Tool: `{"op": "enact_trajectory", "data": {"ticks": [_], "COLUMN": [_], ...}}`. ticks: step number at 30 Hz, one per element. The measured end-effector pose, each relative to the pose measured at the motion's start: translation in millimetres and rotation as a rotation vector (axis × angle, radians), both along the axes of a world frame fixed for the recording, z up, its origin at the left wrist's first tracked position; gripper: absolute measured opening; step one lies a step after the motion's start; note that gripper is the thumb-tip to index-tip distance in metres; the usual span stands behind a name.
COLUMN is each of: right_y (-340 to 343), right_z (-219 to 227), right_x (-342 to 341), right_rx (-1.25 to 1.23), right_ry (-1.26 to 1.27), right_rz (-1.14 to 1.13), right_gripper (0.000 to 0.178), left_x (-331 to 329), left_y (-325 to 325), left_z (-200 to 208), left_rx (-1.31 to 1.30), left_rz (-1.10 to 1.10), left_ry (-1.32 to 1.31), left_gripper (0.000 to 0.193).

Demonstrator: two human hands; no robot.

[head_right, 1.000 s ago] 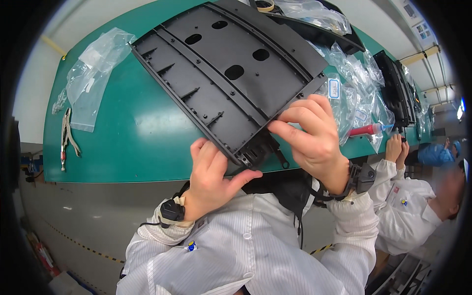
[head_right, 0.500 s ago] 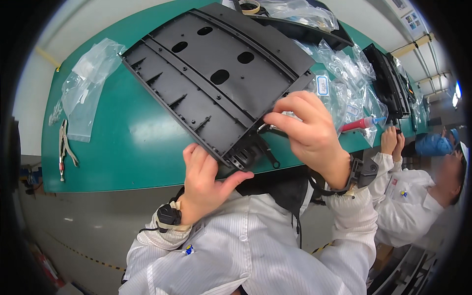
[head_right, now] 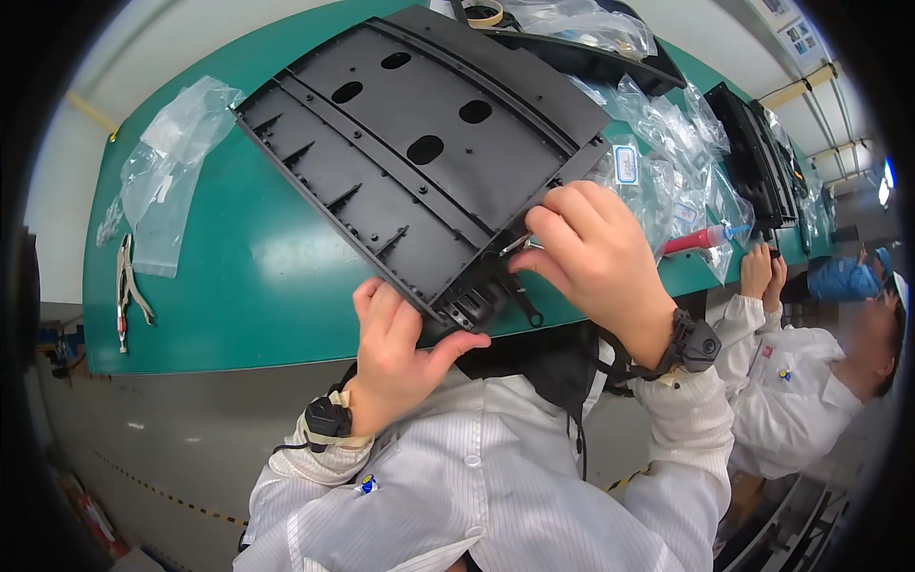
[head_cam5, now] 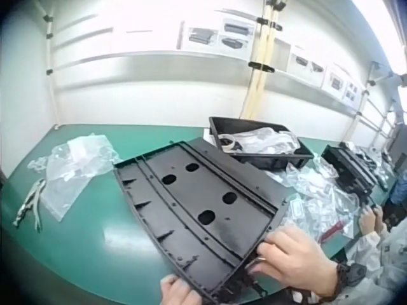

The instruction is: Assembling a large black plastic chassis using hand tools, screws, and adhesive.

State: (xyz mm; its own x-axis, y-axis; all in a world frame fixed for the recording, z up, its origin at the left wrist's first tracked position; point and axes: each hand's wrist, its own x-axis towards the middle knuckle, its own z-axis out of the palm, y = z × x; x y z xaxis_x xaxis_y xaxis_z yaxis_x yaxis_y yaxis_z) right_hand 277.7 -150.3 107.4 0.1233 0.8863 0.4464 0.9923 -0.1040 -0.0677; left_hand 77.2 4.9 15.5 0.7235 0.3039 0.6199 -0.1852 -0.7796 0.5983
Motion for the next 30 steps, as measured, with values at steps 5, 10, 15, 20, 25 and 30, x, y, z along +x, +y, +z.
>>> {"op": "enact_trajectory", "data": {"ticks": [5,10,15,20,25,30], "right_y": [5,4,3,2,4,7], "right_z": [0,-1,-7,-11,-14,-14], "right_x": [5,11,12,11,10,6], "right_rx": [-0.01,-0.03,0.032,0.073,0.121,0.13], "right_ry": [-0.1,-0.09,-0.085,-0.097,-0.133,-0.134], "right_rz": [0.013,0.066,0.079,0.084,0.076,0.073], "right_gripper": [0.038,0.032,0.032,0.033,0.032,0.032], "left_x": [1,4,6,7,5,4], "left_y": [0,-1,-2,-2,0,1], "left_z": [1,-4,-2,-3,-4,-5], "left_rx": [-0.012,-0.044,-0.07,-0.075,-0.078,-0.086], "left_rz": [0.005,0.0,0.002,-0.001,-0.013,-0.005], "left_ry": [-0.002,-0.034,-0.057,-0.081,-0.07,-0.079], "left_gripper": [0.051,0.049,0.048,0.047,0.046,0.046]}}
